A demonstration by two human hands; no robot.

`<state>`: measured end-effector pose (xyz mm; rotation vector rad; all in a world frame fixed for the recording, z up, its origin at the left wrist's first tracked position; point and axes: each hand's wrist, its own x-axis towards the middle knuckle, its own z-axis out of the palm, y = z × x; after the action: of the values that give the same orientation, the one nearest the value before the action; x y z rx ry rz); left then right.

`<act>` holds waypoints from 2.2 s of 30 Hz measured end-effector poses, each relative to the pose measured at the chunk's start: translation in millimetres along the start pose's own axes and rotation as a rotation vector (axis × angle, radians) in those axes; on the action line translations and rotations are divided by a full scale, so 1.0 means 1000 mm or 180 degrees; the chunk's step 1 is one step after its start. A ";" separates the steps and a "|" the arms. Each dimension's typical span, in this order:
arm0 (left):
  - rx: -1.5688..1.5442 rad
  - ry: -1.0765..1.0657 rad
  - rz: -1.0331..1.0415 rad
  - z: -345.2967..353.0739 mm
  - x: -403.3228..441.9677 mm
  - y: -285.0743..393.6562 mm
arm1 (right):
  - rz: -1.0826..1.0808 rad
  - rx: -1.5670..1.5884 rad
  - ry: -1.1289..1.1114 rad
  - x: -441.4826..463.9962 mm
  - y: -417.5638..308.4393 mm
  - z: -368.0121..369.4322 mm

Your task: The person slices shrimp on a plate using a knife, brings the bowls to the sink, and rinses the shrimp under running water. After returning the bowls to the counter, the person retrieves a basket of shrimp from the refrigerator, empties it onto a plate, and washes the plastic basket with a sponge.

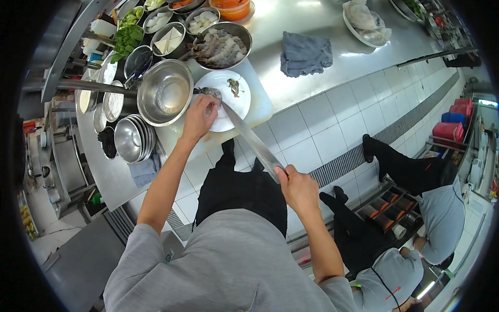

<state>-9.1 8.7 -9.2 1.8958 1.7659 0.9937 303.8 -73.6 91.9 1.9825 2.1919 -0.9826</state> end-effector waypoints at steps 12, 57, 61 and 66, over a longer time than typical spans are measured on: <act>0.0034 -0.0230 -0.0197 0.002 0.013 0.007 | -0.0211 -0.0499 0.0287 0.010 -0.008 -0.012; -0.0037 -0.0550 -0.0665 -0.012 -0.009 0.012 | -0.0494 -0.1157 0.0851 0.039 -0.014 -0.008; -0.0150 -0.0696 -0.0517 -0.018 -0.006 0.017 | -0.0397 -0.0979 0.0971 0.037 -0.006 -0.019; 0.0327 -0.0853 0.0724 -0.012 -0.017 -0.001 | -0.0483 -0.0693 0.0629 0.023 0.006 -0.014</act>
<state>-17.2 -9.8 -5.8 2.2150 1.4992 0.6900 310.6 -46.8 91.0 1.9109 2.4600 -0.5482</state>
